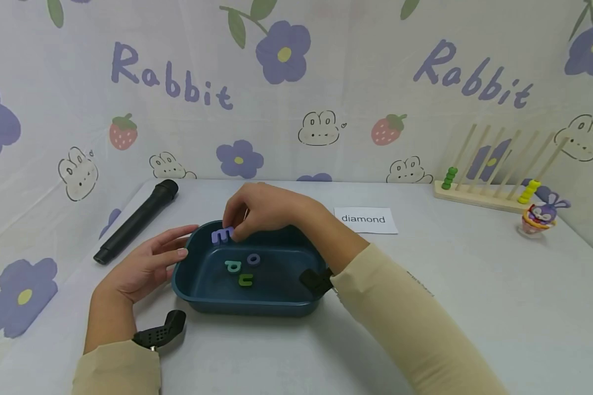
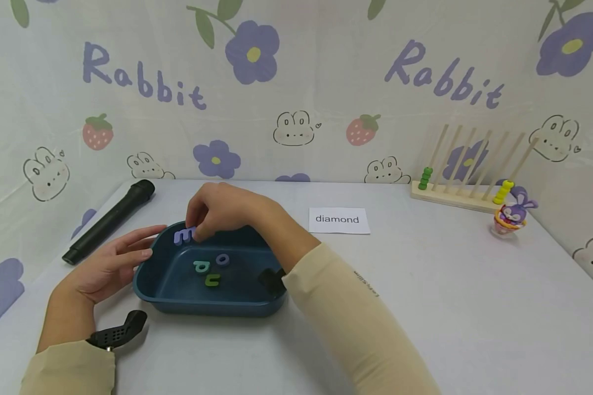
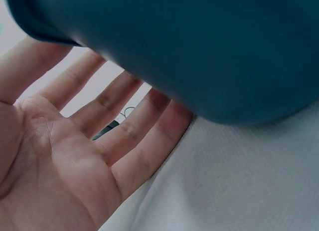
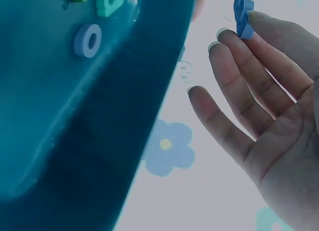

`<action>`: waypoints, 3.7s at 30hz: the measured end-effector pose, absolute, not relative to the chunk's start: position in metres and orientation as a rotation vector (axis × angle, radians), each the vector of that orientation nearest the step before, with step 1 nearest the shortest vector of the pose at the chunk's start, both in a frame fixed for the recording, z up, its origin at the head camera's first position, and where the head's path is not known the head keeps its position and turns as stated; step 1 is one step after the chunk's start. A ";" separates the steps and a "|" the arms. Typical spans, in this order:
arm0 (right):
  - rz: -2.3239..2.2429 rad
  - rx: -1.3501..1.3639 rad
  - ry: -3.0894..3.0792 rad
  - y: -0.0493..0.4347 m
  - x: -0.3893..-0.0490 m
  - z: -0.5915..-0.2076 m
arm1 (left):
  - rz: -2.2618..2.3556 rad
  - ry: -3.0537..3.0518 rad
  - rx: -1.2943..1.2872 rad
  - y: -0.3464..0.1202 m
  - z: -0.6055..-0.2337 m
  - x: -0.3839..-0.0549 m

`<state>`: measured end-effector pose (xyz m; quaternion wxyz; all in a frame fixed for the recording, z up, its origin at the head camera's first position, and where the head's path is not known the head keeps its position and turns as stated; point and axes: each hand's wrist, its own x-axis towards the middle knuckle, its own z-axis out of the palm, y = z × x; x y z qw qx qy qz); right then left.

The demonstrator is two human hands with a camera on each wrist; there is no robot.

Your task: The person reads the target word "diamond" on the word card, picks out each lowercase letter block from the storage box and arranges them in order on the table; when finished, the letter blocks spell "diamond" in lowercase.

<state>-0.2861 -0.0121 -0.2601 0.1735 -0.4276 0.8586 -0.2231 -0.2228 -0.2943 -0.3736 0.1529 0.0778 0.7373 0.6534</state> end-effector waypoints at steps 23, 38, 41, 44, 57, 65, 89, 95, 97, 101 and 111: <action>-0.857 -1.141 2.473 0.054 -0.274 -0.243 | 1.914 2.082 0.246 -0.294 -0.374 -0.223; -0.859 -0.975 2.557 0.113 -0.268 -0.253 | 1.893 2.100 0.239 -0.292 -0.376 -0.221; -0.864 -0.941 2.570 0.124 -0.267 -0.256 | 1.893 2.095 0.247 -0.292 -0.376 -0.221; -0.881 -0.913 2.583 0.137 -0.267 -0.260 | 1.896 2.091 0.256 -0.292 -0.375 -0.221; -0.947 -0.801 2.679 0.185 -0.254 -0.265 | 1.881 2.117 0.236 -0.291 -0.374 -0.221; -0.940 -0.759 2.682 0.206 -0.245 -0.276 | 1.876 2.121 0.242 -0.292 -0.376 -0.223; -0.985 -0.544 2.681 0.249 -0.235 -0.307 | 1.888 2.124 0.267 -0.294 -0.375 -0.223; -0.980 -0.537 2.682 0.253 -0.235 -0.315 | 1.889 2.120 0.252 -0.293 -0.375 -0.223; -0.980 -0.541 2.684 0.254 -0.235 -0.317 | 1.891 2.119 0.254 -0.293 -0.375 -0.223; -0.982 -0.554 2.684 0.255 -0.236 -0.319 | 1.897 2.114 0.257 -0.294 -0.375 -0.222; -0.965 -0.564 2.668 0.256 -0.237 -0.326 | 1.903 2.091 0.242 -0.292 -0.376 -0.223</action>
